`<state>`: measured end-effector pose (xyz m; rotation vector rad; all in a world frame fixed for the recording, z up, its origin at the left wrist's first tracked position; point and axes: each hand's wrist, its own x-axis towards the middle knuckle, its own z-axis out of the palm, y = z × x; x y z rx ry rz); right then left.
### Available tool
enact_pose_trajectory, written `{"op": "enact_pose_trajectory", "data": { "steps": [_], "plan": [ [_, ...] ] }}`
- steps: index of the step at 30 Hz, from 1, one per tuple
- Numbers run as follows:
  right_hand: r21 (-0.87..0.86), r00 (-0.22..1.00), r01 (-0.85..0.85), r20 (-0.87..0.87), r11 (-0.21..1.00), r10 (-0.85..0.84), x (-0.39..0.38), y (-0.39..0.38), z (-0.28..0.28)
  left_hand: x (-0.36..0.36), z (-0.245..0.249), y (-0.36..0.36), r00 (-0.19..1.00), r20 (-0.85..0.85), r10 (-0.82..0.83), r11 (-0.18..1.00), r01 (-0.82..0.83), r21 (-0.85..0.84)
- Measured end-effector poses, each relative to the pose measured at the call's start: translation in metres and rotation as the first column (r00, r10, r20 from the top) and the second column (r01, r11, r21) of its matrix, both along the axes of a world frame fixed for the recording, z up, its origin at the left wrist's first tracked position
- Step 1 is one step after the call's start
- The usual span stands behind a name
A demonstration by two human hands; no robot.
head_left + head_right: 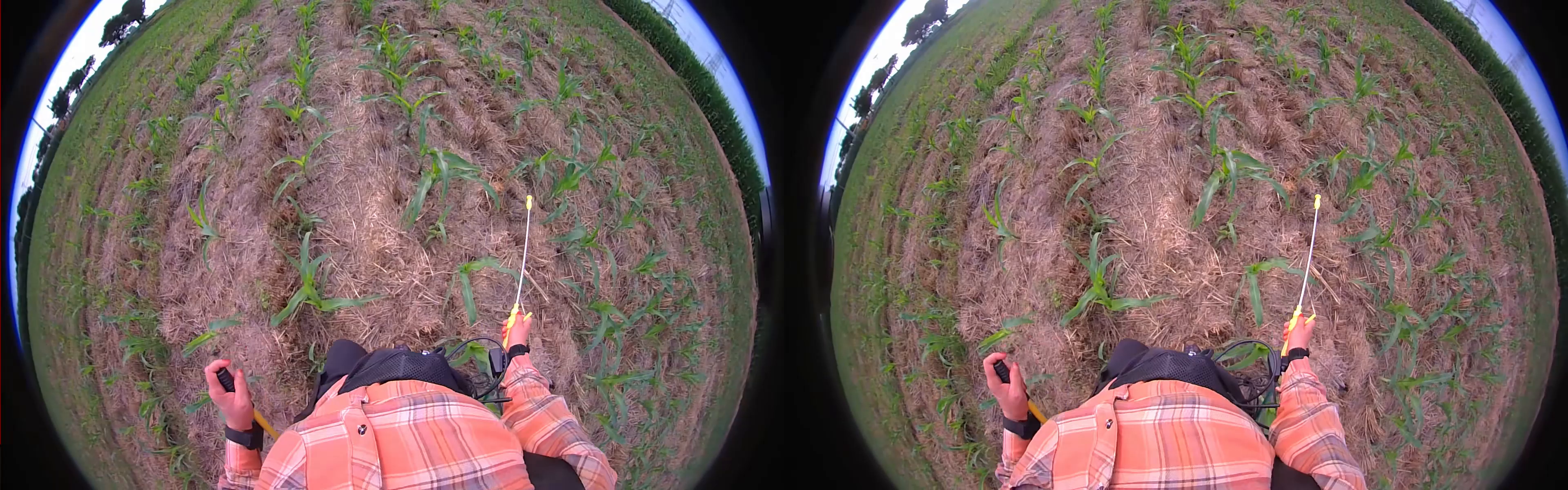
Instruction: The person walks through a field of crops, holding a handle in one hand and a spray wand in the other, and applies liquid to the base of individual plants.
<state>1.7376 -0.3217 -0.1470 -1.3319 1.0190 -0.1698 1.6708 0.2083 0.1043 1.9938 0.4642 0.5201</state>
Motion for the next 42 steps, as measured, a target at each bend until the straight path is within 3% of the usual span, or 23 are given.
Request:
{"op": "enact_pose_trajectory", "data": {
  "steps": [2, 4, 8, 13, 15, 17, 21, 23, 27, 28, 31, 33, 34, 35, 37, 39, 42],
  "plan": [
    [0.01, 0.999, 0.033, -0.016, 0.999, -0.033, 0.013, 0.002, -0.001, 0.004, 0.009, 0.006, 0.999, 0.012, 0.039, 0.998, -0.038, -0.056],
    [-0.009, 1.0, -0.013, -0.028, 1.0, 0.013, 0.028, 0.015, 0.001, 0.025, -0.013, 0.02, 0.999, 0.017, 0.041, 0.992, -0.042, 0.117],
    [-0.022, 0.988, -0.145, -0.061, 0.989, 0.143, 0.062, 0.057, -0.006, 0.107, -0.083, 0.024, 0.989, -0.12, -0.089, 0.972, 0.113, 0.207],
    [-0.023, 0.922, -0.35, -0.187, 0.937, 0.339, 0.121, 0.139, -0.001, 0.171, -0.105, 0.049, 0.979, -0.184, -0.087, 0.99, 0.105, 0.091],
    [0.052, 0.901, -0.41, -0.133, 0.911, 0.413, 0.146, 0.173, -0.001, 0.186, -0.115, 0.07, 0.98, -0.184, -0.068, 0.991, 0.089, 0.105],
    [0.039, 0.768, -0.612, -0.209, 0.79, 0.606, 0.171, 0.206, 0.015, 0.202, -0.118, 0.082, 0.982, -0.182, -0.051, 0.987, 0.077, 0.138],
    [0.149, 0.589, -0.781, -0.151, 0.607, 0.794, 0.209, 0.268, 0.018, 0.22, -0.121, 0.106, 0.974, -0.218, -0.058, 0.991, 0.082, 0.107],
    [0.126, 0.413, -0.89, -0.184, 0.438, 0.892, 0.222, 0.292, 0.032, 0.224, -0.112, 0.113, 0.983, -0.178, -0.051, 0.994, 0.068, 0.09],
    [0.212, 0.208, -0.951, -0.102, 0.226, 0.973, 0.243, 0.314, 0.049, 0.216, -0.045, 0.128, 0.997, -0.08, 0.003, 0.996, 0.004, 0.088],
    [0.196, 0.233, -0.952, -0.04, 0.236, 0.972, 0.245, 0.313, 0.02, 0.209, -0.037, 0.135, 0.992, -0.112, 0.061, 0.997, -0.055, 0.059],
    [0.065, 0.199, -0.977, -0.064, 0.203, 0.978, 0.268, 0.312, 0.016, 0.215, -0.026, 0.136, 0.985, -0.105, 0.134, 0.99, -0.128, 0.065],
    [0.02, 0.283, -0.959, -0.006, 0.283, 0.959, 0.281, 0.303, 0.008, 0.245, -0.033, 0.123, 0.985, -0.124, 0.12, 0.99, -0.11, 0.084],
    [0.055, 0.346, -0.937, 0.006, 0.345, 0.938, 0.289, 0.298, 0.012, 0.259, -0.056, 0.121, 0.99, -0.102, 0.098, 0.976, -0.076, 0.202],
    [0.163, 0.426, -0.887, -0.074, 0.432, 0.902, 0.297, 0.292, 0.01, 0.274, -0.071, 0.114, 0.983, -0.157, 0.091, 0.976, -0.057, 0.209],
    [0.161, 0.56, -0.816, -0.015, 0.555, 0.828, 0.308, 0.274, 0.001, 0.298, -0.086, 0.1, 0.978, -0.208, 0.03, 0.992, -0.004, 0.125],
    [0.132, 0.62, -0.776, -0.019, 0.617, 0.784, 0.314, 0.245, -0.016, 0.315, -0.09, 0.087, 0.969, -0.243, 0.034, 0.98, 0.015, 0.197],
    [0.093, 0.747, -0.655, -0.063, 0.75, 0.661, 0.321, 0.2, -0.025, 0.335, -0.101, 0.079, 0.966, -0.259, -0.001, 0.986, 0.044, 0.162]
  ]
}}
